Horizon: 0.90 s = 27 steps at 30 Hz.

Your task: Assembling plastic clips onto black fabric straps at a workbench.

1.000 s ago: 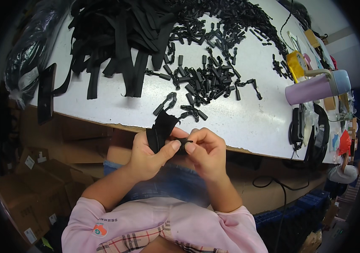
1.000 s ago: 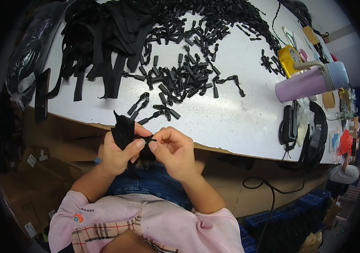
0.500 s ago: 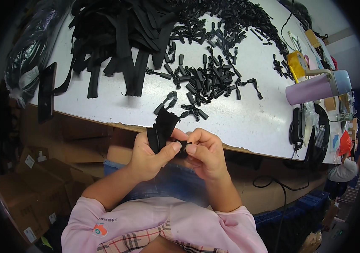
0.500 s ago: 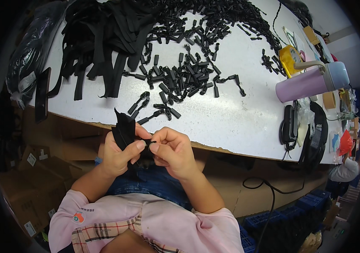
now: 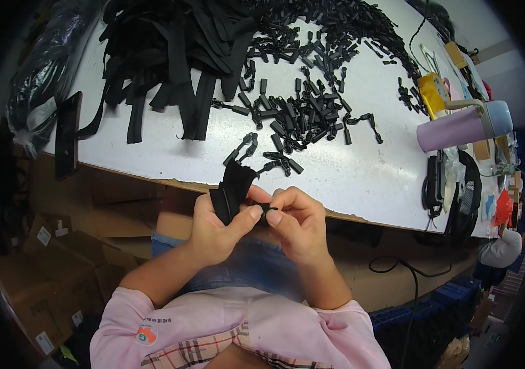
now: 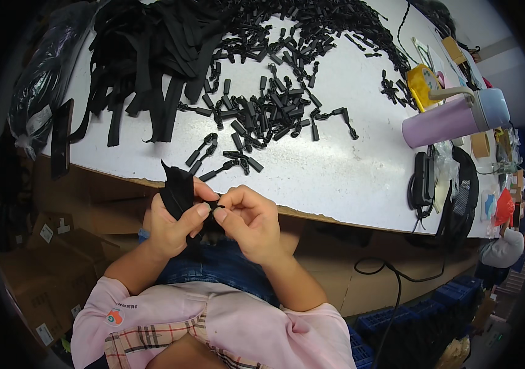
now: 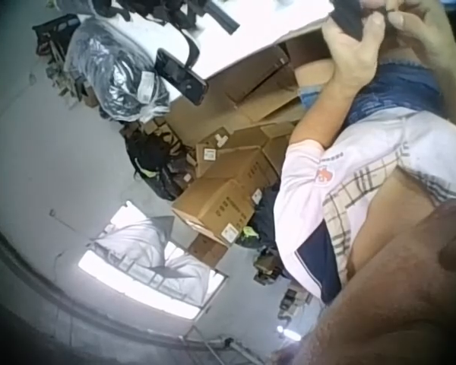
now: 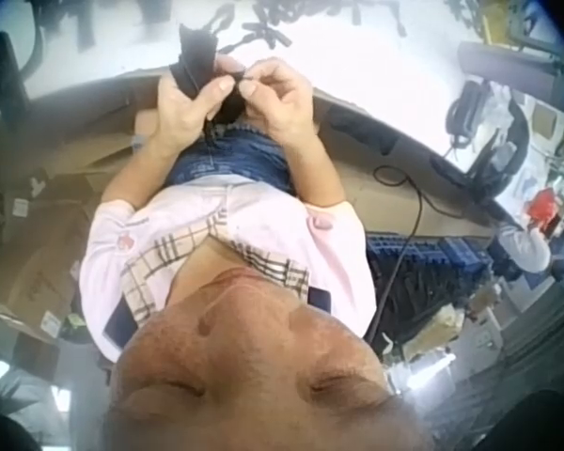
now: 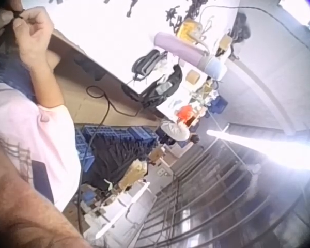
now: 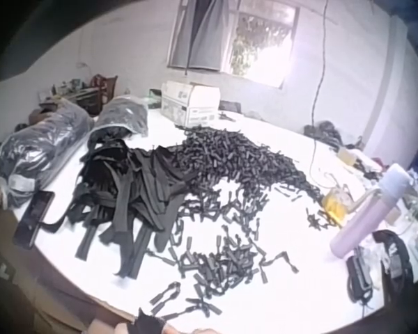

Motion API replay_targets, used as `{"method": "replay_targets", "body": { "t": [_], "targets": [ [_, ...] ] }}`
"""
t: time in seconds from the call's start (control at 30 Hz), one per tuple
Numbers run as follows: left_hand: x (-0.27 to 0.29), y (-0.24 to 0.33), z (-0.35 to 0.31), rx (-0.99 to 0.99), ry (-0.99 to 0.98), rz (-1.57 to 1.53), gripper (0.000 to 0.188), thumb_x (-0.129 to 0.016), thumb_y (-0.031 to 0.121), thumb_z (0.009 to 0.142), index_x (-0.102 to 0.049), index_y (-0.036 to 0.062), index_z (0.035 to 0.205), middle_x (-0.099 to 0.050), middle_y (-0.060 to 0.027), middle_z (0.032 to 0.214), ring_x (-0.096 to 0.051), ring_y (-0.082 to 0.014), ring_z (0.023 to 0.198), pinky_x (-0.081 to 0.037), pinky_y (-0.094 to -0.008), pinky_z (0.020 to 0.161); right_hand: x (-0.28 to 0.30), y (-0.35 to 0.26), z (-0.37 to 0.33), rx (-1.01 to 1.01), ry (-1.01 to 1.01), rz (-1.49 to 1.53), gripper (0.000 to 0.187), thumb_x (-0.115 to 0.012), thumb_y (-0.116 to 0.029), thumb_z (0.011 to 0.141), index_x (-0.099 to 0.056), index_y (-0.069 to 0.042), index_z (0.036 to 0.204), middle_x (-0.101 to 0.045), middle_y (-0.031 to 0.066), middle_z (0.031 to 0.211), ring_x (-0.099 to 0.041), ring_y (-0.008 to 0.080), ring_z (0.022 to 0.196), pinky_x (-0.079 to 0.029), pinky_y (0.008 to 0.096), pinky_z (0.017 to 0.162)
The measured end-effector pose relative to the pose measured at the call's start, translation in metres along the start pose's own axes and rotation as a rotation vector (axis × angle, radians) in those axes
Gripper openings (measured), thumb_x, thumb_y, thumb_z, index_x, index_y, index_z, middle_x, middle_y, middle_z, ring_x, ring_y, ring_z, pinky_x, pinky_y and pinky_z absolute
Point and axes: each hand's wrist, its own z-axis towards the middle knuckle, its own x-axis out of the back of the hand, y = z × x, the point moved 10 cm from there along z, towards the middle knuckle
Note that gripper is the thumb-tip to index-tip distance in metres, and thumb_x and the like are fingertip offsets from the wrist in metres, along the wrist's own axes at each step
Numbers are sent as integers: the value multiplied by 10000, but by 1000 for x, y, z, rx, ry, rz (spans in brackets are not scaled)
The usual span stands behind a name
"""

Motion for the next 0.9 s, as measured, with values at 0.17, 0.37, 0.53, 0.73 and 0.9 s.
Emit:
{"method": "replay_targets", "body": {
  "t": [0.17,0.37,0.53,0.73,0.9],
  "targets": [
    [0,-5,1,46,-21,-24,196,-521,67,779,-510,-45,939,-554,-29,755,-501,-49,691,-420,-194,618,1,1,0,7,45,-6,52,-523,-16,772,-482,4,798,-470,3,683,-384,14,532,-300,145,446],
    [2,-7,0,53,3,-47,182,-518,64,777,-512,-36,930,-547,-22,743,-489,-40,655,-409,-183,586,6,-9,2,110,82,-134,58,-528,-34,770,-484,-3,790,-456,-9,615,-358,15,460,-275,147,404],
    [1,-14,0,125,-26,-95,165,-513,60,775,-516,-20,920,-503,23,651,-422,-4,525,-337,-150,455,3,5,2,-83,7,42,58,-528,-36,771,-485,-4,792,-454,-10,606,-353,18,448,-272,148,397],
    [4,-11,1,71,33,-68,167,-516,66,774,-514,-14,921,-481,38,619,-379,7,480,-291,-145,415,2,-15,-1,237,133,-201,43,-514,-13,780,-480,5,798,-453,-8,683,-368,9,512,-275,138,436],
    [5,-9,1,63,60,-65,175,-514,62,777,-509,-18,932,-523,3,681,-428,-2,565,-347,-154,482,0,-17,-1,246,112,-319,35,-505,-11,787,-481,7,805,-449,-8,704,-362,1,530,-279,143,452]
  ]
}}
